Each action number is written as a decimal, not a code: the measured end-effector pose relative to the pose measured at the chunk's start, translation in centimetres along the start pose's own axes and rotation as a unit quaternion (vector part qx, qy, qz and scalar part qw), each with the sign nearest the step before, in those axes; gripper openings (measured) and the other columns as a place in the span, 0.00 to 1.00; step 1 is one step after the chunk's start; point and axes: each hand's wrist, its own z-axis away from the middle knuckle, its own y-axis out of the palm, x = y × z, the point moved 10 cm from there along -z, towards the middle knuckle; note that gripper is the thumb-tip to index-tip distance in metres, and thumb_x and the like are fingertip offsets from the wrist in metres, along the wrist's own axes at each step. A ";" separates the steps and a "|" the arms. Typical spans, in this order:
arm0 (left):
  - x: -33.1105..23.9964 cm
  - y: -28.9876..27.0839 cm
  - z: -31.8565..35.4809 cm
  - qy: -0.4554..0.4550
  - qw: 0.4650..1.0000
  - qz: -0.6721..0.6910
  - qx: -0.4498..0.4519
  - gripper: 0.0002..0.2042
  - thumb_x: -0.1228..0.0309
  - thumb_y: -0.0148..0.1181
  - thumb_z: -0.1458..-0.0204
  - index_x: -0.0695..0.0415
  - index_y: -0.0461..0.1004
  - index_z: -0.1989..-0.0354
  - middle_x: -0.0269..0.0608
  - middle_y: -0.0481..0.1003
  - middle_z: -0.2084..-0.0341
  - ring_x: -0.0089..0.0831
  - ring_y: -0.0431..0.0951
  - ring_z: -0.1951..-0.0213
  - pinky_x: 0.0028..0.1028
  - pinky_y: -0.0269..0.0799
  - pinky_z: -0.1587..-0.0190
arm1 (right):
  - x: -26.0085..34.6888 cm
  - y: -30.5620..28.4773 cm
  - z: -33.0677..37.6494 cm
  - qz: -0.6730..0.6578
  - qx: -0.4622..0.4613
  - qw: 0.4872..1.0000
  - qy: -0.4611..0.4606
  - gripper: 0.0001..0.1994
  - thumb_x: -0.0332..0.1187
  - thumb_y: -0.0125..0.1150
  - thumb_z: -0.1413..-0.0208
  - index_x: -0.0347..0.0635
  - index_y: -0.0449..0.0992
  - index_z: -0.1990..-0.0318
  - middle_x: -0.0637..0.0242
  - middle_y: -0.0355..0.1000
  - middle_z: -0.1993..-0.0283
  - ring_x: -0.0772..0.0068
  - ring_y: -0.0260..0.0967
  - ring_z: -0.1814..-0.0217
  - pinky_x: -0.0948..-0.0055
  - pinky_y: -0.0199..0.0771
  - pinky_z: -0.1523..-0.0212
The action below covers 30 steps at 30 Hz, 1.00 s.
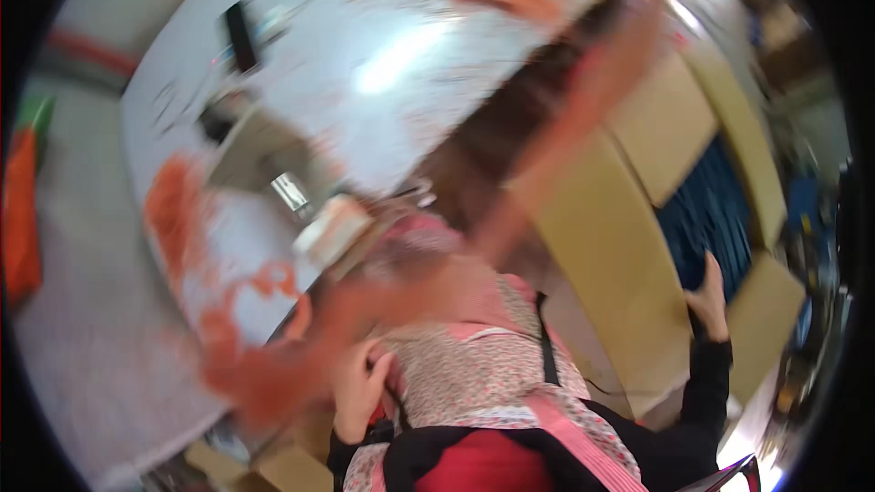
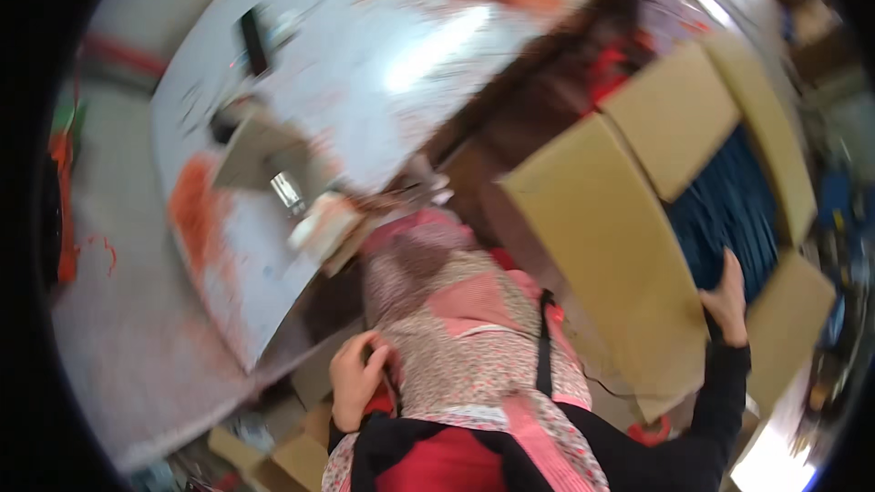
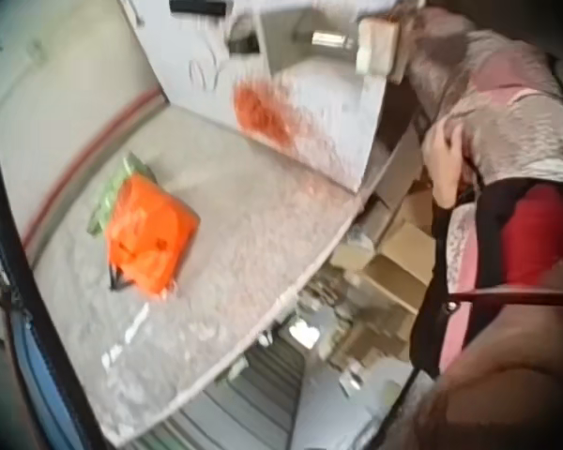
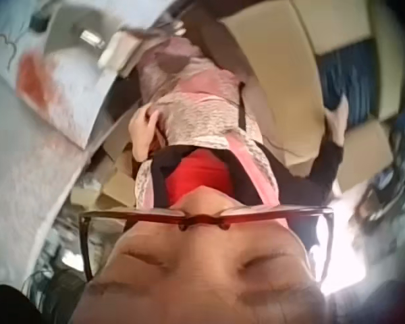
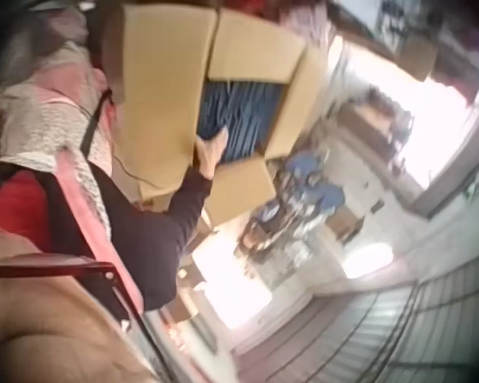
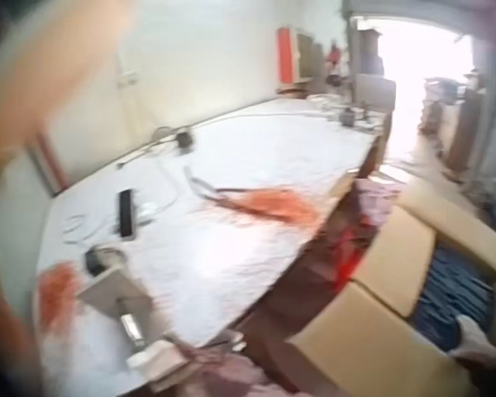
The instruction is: Bundling multiple blue plastic tubes using a manual machine and placing them into a cardboard box.
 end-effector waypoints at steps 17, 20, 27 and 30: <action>12.6 -5.7 5.7 -0.148 0.960 0.059 -0.232 0.12 0.70 0.63 0.50 0.60 0.76 0.59 0.45 0.79 0.67 0.33 0.81 0.64 0.28 0.73 0.62 | -8.1 -1.3 -3.4 0.193 -0.005 0.980 0.048 0.33 0.25 0.60 0.59 0.30 0.62 0.40 0.37 0.70 0.52 0.40 0.68 0.49 0.55 0.67 0.49; 14.0 -7.3 6.5 -0.164 0.945 0.083 -0.271 0.12 0.70 0.63 0.50 0.61 0.76 0.59 0.45 0.79 0.69 0.33 0.80 0.65 0.29 0.73 0.62 | -7.9 -2.8 -3.6 0.202 -0.035 0.978 -0.024 0.33 0.24 0.57 0.59 0.29 0.61 0.40 0.36 0.71 0.54 0.37 0.68 0.51 0.52 0.67 0.51; 15.4 -8.5 7.0 -0.190 0.923 0.123 -0.311 0.11 0.70 0.63 0.49 0.61 0.77 0.60 0.44 0.79 0.70 0.30 0.80 0.66 0.28 0.72 0.61 | -9.2 -6.0 -5.7 0.322 0.027 0.945 -0.048 0.28 0.21 0.46 0.57 0.28 0.64 0.43 0.36 0.70 0.54 0.38 0.68 0.51 0.51 0.68 0.50; 16.2 -9.1 7.7 -0.199 0.913 0.141 -0.327 0.11 0.70 0.63 0.49 0.62 0.77 0.60 0.43 0.79 0.71 0.29 0.79 0.66 0.27 0.72 0.61 | -12.6 -7.5 -7.4 0.319 -0.017 0.943 -0.091 0.26 0.22 0.47 0.56 0.29 0.66 0.44 0.41 0.71 0.59 0.38 0.68 0.56 0.51 0.69 0.52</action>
